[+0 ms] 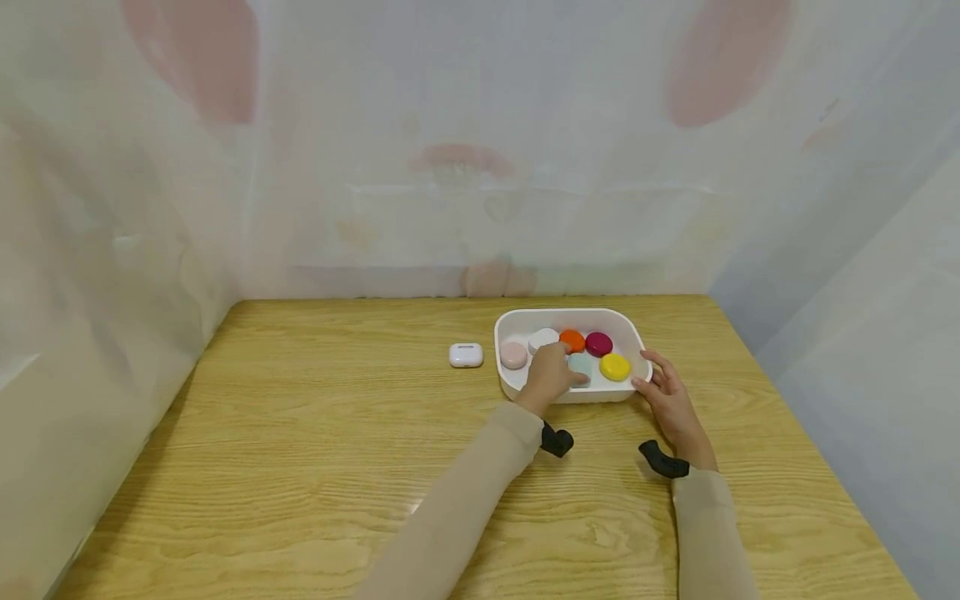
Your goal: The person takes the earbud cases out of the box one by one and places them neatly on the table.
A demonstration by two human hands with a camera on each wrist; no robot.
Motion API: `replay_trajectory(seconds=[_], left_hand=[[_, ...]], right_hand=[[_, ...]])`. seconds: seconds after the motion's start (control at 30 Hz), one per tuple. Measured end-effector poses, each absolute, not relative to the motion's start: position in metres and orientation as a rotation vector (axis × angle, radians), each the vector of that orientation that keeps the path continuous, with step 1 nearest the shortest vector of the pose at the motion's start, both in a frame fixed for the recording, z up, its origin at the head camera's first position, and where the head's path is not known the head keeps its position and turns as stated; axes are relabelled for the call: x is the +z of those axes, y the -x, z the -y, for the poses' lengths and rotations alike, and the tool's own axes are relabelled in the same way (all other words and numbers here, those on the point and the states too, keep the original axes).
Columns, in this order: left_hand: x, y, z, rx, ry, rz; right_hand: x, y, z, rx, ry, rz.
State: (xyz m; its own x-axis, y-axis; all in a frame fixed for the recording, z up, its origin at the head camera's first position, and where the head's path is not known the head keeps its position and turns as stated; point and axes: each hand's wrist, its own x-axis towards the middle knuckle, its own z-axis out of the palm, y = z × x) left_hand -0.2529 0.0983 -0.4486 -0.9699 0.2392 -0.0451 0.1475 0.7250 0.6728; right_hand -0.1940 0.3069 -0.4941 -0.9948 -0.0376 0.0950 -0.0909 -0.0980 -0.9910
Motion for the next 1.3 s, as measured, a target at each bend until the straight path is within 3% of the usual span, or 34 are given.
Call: replay_trajectory(seconds=[0.23, 0.57, 0.83, 1.3], left_hand=[[-0.447, 0.255, -0.109, 0.895, -0.207, -2.894], [-0.446, 0.256, -0.111, 0.769, -0.298, -2.873], [-0.453, 0.262, -0.104, 0.858, -0.458, -2.800], [-0.453, 0.262, -0.100, 1.027, -0.453, -2.802]], right_hand=[[-0.493, 0.194, -0.307, 2.291, -0.150, 2.102], [-0.497, 0.196, -0.309, 2.299, -0.157, 2.092], [-0.498, 0.197, -0.308, 2.285, -0.151, 2.112], [-0.497, 0.196, -0.310, 2.286, -0.134, 2.123]])
